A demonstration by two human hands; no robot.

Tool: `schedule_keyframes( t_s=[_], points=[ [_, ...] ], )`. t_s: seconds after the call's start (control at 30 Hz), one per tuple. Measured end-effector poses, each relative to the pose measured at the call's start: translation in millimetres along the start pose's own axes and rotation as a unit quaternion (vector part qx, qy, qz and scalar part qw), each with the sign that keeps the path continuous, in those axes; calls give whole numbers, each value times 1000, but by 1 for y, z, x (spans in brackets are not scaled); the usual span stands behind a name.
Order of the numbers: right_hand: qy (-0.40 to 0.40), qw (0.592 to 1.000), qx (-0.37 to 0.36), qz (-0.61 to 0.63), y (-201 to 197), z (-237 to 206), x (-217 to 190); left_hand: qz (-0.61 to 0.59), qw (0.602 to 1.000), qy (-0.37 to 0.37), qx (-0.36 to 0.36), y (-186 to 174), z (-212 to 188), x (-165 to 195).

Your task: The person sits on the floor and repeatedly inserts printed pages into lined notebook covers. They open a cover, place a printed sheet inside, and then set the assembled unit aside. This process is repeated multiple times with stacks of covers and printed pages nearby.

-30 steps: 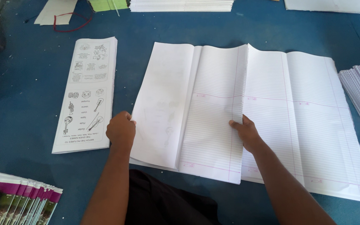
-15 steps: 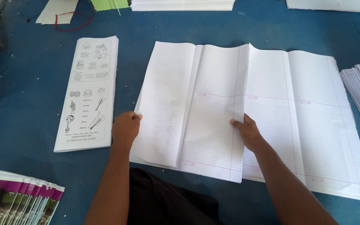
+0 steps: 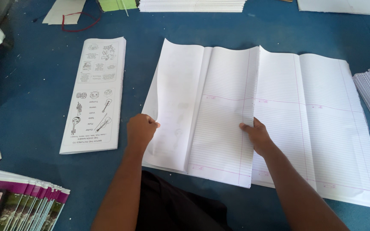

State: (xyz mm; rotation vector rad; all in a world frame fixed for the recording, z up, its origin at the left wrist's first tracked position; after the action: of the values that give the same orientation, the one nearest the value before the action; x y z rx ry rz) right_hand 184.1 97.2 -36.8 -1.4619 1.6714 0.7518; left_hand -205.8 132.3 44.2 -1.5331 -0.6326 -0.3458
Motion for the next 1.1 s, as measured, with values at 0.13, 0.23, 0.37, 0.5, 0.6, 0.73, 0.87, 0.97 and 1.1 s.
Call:
schedule_keyframes(
  t_s=[0.13,0.23,0.37,0.5,0.6,0.73,0.87,0.97,1.1],
  points=[
    [7,1000,7,-2,1,0,-1,-7,999,-16,-30,-2,-5,8],
    [11,1000,9,-7,0,-3,-5,-41,997,-22,-61,1,-10,17],
    [31,998,14,-43,3,-9,-13,-223,967,44,-113,6,-16,35],
    [38,998,19,-54,4,-14,-22,-357,914,-6,-193,16,-23,49],
    [23,998,14,-53,6,-14,-28,-460,854,-17,-241,19,-28,66],
    [-3,999,1,-39,10,-11,-34,-503,823,-43,-260,23,-32,81],
    [-4,1000,-9,-26,13,-8,-32,-500,808,-49,-309,40,-40,88],
    [-10,1000,-10,-28,13,-5,-31,-490,798,-24,-349,51,-42,90],
    [-29,999,-18,-26,13,-3,-31,-470,804,-26,-363,59,-43,91]
  ],
)
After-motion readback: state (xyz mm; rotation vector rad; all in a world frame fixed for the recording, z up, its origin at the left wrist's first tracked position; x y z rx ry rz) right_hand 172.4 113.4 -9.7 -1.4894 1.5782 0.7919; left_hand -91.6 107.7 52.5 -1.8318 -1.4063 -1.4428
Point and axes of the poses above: each hand's wrist, its own z-axis towards the middle knuckle, its own y-axis out of the palm, x = y × z, the point moved 4 cm from there along z, towards the middle knuckle
